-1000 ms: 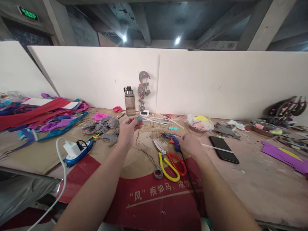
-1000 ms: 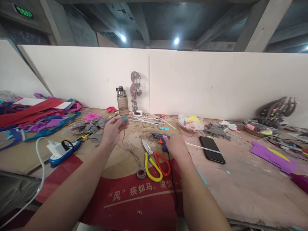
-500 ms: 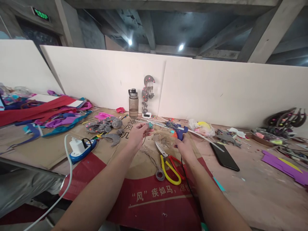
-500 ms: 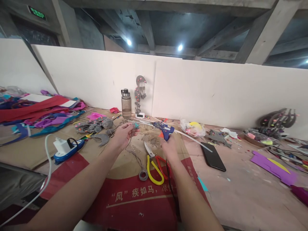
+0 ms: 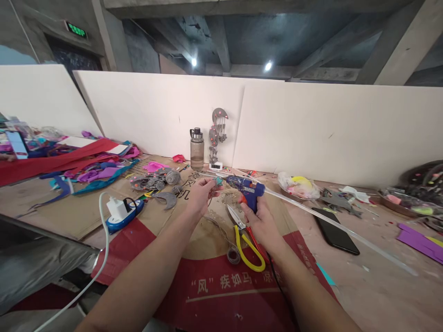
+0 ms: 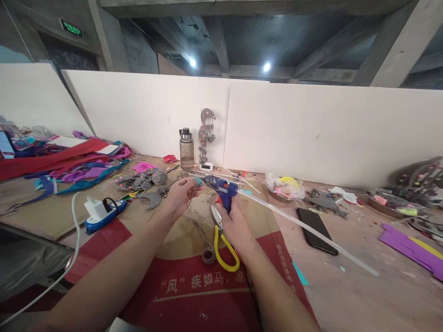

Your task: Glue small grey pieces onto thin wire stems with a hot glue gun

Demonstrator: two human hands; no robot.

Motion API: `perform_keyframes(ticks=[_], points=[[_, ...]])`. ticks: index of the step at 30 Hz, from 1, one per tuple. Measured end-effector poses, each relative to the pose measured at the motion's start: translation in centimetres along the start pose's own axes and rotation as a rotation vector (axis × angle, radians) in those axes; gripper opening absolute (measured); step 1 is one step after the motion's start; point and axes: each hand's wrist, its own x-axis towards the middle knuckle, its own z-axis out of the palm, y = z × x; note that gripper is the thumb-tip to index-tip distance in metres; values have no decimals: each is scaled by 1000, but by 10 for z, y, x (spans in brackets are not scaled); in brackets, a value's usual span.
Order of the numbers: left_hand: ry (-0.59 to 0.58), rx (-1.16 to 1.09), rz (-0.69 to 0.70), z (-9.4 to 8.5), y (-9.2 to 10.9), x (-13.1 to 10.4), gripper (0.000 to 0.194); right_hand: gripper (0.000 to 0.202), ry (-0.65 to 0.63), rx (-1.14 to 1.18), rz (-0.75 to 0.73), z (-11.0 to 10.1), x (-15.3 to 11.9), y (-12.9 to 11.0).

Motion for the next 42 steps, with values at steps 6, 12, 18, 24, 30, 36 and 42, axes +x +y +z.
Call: perform_keyframes(ticks=[6, 12, 18, 24, 30, 36, 42], points=[[-1, 18, 8, 0, 0, 0, 29, 30, -86, -140, 21, 0, 0, -7], [15, 47, 14, 3, 1, -3, 27, 28, -103, -116, 25, 3, 1, -10], [19, 77, 27, 7, 3, -6, 25, 33, -114, -152, 10, 4, 0, -6], [44, 62, 38, 7, 4, -7, 30, 31, -95, -161, -7, 4, 1, -8], [45, 58, 51, 7, 5, -8, 30, 31, -93, -189, -5, 4, 0, -5], [22, 64, 56, 7, 3, -7, 29, 30, -85, -181, -32, 6, -1, -6], [27, 63, 57, 7, 4, -7, 31, 29, -87, -198, 11, 3, 1, -9]])
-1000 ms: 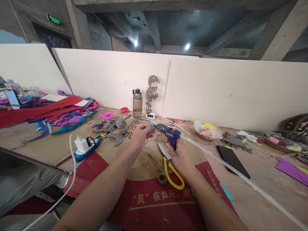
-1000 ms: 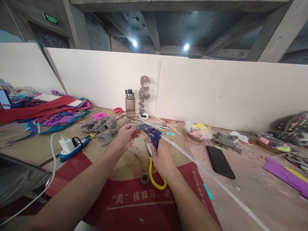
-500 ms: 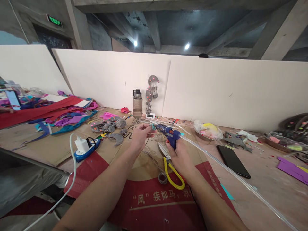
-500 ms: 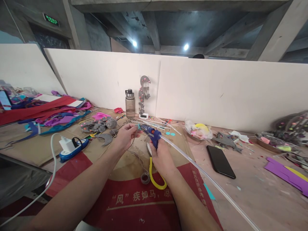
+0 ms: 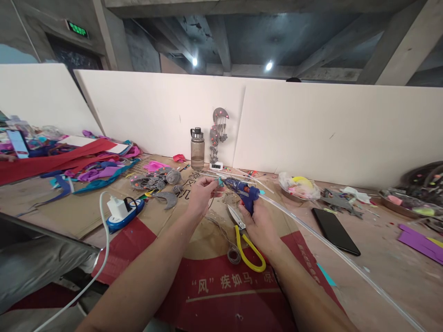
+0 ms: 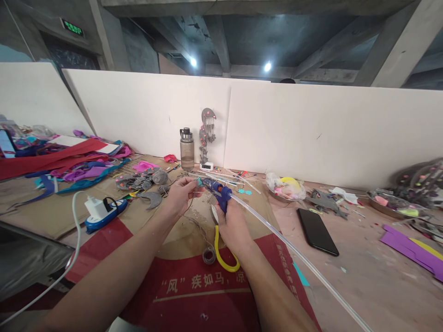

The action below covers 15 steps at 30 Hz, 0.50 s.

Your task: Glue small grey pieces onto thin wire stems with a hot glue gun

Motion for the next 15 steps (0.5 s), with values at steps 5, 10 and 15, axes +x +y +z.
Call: perform_keyframes(ticks=[5, 10, 15], points=[[4, 2, 1, 0, 0, 0, 30, 26, 2, 2, 2, 1, -1, 0], [6, 16, -6, 1, 1, 0, 30, 27, 10, 14, -34, 2, -1, -1], [3, 9, 2, -1, 0, 1, 30, 27, 7, 25, -3, -1, -1, 0]])
